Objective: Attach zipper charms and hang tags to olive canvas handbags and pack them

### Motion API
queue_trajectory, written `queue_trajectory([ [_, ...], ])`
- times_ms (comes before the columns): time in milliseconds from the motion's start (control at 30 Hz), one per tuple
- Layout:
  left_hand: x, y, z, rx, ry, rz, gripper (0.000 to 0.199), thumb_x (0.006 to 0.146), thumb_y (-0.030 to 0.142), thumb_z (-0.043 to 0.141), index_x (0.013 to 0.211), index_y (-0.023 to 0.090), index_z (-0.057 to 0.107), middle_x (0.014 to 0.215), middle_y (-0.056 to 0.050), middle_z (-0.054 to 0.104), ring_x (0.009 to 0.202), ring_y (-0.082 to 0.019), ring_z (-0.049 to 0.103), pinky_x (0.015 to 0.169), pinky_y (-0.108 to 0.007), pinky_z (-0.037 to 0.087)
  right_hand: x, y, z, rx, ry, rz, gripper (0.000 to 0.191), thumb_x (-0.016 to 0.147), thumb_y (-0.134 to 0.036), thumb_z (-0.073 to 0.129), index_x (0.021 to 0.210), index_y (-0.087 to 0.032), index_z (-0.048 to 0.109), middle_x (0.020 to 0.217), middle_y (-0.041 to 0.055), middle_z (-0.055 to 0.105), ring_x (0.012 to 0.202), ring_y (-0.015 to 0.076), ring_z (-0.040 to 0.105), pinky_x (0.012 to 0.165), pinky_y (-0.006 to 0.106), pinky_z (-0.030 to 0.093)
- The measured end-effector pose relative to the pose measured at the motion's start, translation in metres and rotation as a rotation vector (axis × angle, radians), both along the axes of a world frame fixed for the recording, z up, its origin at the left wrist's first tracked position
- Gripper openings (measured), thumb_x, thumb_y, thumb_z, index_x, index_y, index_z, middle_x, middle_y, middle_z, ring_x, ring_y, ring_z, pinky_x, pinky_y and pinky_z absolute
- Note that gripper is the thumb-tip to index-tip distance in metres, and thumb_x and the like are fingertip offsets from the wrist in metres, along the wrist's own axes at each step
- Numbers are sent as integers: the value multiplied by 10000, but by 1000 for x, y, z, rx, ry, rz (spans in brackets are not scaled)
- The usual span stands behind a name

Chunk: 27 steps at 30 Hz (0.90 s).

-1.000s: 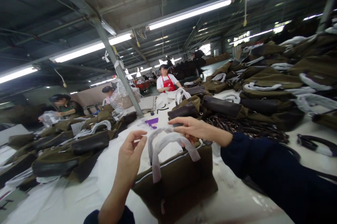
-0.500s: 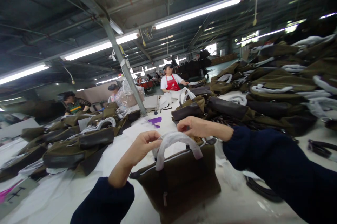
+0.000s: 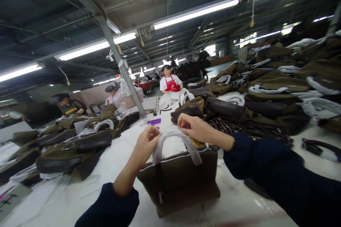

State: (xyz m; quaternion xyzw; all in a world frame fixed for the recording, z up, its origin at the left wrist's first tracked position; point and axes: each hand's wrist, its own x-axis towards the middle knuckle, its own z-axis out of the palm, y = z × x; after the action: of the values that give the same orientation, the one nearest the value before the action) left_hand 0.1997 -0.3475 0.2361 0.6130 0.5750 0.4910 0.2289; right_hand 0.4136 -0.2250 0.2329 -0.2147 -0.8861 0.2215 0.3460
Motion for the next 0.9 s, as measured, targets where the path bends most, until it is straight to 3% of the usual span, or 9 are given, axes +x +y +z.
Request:
queue_trajectory([
  [133,2,7,8,-110,19,-158,212,841,322,622,996,181,593,914,-45,684,887,-206,638,806,-311,479,0,4,5,19,-78,74,317,832,-218,659,1143,-205,598,756,-36,592,641,111,511,607,213,333],
  [300,6,15,4,257,412,176,230,858,147,462,1010,190,628,1041,-73,649,1003,-232,588,917,-384,436,-11,-5,3,170,-99,-58,146,839,-158,615,974,-174,667,682,-18,580,617,111,483,591,233,273],
  [367,-2,16,-2,228,314,142,208,874,203,487,1038,192,614,1039,-74,650,963,-224,601,899,-385,460,-11,-7,2,179,-76,-103,151,806,-135,632,953,-164,655,674,-23,572,611,107,474,586,233,262],
  [467,-21,14,-15,-108,34,-145,263,848,380,602,1006,174,646,941,-70,693,848,-213,645,832,-366,511,-5,-2,0,127,-40,-92,85,799,-141,626,882,-162,634,657,-38,544,591,97,453,574,227,263],
  [533,-32,14,-29,-260,-15,-223,295,784,427,672,886,151,687,832,-73,707,789,-224,653,776,-356,520,1,3,-2,98,-22,-72,65,799,-147,617,861,-164,621,652,-45,530,591,96,451,573,225,267],
  [600,-36,14,-44,-240,4,-147,234,731,379,703,771,149,685,739,-50,688,735,-214,630,715,-324,500,4,5,-3,75,-17,-58,75,790,-145,611,862,-168,617,645,-50,520,590,96,451,573,225,269],
  [733,-30,18,-63,-29,6,113,83,749,266,608,748,184,621,706,17,626,752,-174,566,695,-265,429,3,5,-4,51,-22,-41,104,752,-131,606,847,-167,628,668,-43,533,603,101,453,583,226,291],
  [833,-22,16,-55,9,-21,148,117,756,274,590,808,179,635,743,5,651,773,-183,588,697,-267,437,2,6,-2,-3,9,23,131,712,-114,601,834,-151,626,766,-12,577,682,118,493,630,226,346],
  [900,-18,13,-39,-3,-91,60,247,759,274,585,971,173,664,891,-31,705,894,-211,631,784,-290,468,3,5,3,-145,-1,141,145,733,-134,587,873,-139,625,816,5,602,724,132,519,658,229,384],
])
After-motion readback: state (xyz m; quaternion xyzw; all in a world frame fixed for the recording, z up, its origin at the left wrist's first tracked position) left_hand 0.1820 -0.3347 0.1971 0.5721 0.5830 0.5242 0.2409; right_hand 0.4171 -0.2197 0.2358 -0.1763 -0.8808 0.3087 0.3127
